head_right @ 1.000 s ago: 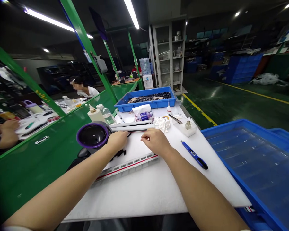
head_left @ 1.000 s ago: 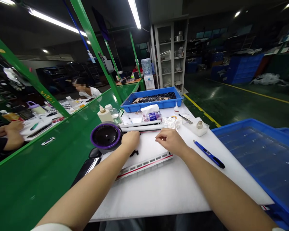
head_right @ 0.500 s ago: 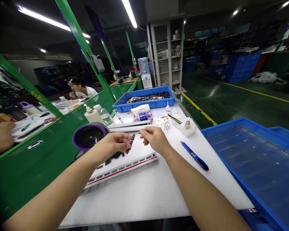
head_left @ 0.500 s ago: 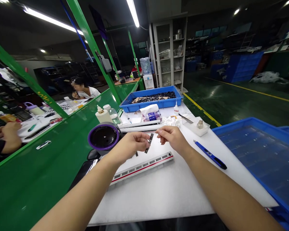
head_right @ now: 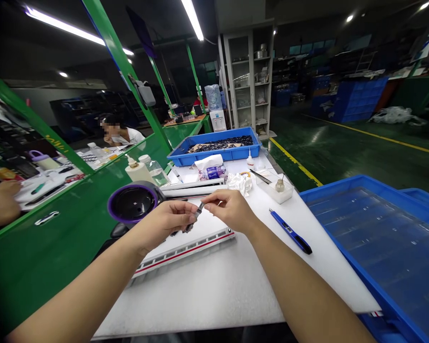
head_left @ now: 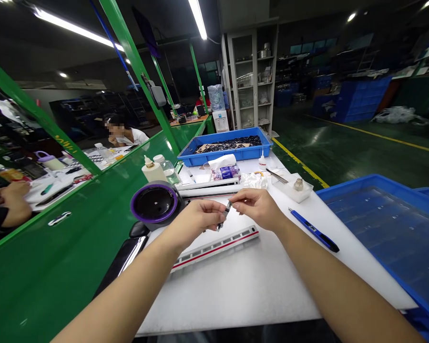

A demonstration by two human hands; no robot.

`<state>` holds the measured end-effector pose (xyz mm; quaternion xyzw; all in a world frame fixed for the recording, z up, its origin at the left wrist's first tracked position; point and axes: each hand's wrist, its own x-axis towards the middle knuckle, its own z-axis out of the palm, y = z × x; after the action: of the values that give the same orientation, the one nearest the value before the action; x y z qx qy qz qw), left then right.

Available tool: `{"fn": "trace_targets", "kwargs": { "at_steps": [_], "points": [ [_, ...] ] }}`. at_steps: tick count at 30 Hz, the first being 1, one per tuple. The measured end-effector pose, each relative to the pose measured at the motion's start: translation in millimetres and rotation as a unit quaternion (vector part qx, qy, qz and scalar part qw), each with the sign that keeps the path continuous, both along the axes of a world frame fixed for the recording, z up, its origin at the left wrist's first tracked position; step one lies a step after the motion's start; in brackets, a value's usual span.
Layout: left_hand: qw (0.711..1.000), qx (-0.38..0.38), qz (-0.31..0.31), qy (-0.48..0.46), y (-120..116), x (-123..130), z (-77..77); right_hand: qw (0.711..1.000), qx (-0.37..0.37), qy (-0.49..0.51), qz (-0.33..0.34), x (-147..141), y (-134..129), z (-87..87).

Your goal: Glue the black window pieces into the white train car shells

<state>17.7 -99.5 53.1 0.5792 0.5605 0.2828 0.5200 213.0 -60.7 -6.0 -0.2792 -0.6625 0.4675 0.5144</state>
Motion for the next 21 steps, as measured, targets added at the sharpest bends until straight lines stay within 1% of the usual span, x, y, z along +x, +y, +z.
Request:
{"fn": "trace_targets", "kwargs": {
  "at_steps": [2,4,5,7,9,12,14,18,21],
  "points": [
    [0.998,-0.024,0.014,-0.054,0,0,-1.5,0.993,0.095,-0.043,-0.061,-1,-6,1.7],
    [0.993,-0.054,0.027,-0.105,0,0,-2.5,0.973,0.189,-0.073,-0.112,-4,-11,1.7],
    [0.99,-0.066,0.028,-0.12,-1,0,-2.9,0.962,0.226,-0.082,-0.132,-6,-13,1.2],
    [0.989,-0.07,0.021,-0.128,-3,0,-3.2,0.946,0.268,-0.092,-0.159,-9,-15,-0.2],
    [0.993,-0.045,0.015,-0.111,-5,1,-3.0,0.942,0.271,-0.094,-0.176,-10,-15,-1.3],
    [0.999,0.007,0.025,-0.042,-7,0,-1.2,0.946,0.25,-0.079,-0.192,-8,-14,-1.3],
    [0.999,0.03,0.025,0.001,-7,0,0.6,0.948,0.247,-0.064,-0.189,-6,-13,-1.1],
    [0.999,0.036,0.026,0.012,-6,-1,3.6,0.946,0.283,-0.063,-0.143,-7,-11,-2.7],
    [0.999,0.044,0.021,0.017,-6,0,4.9,0.943,0.288,-0.08,-0.146,-8,-11,-3.8]
  ]
}}
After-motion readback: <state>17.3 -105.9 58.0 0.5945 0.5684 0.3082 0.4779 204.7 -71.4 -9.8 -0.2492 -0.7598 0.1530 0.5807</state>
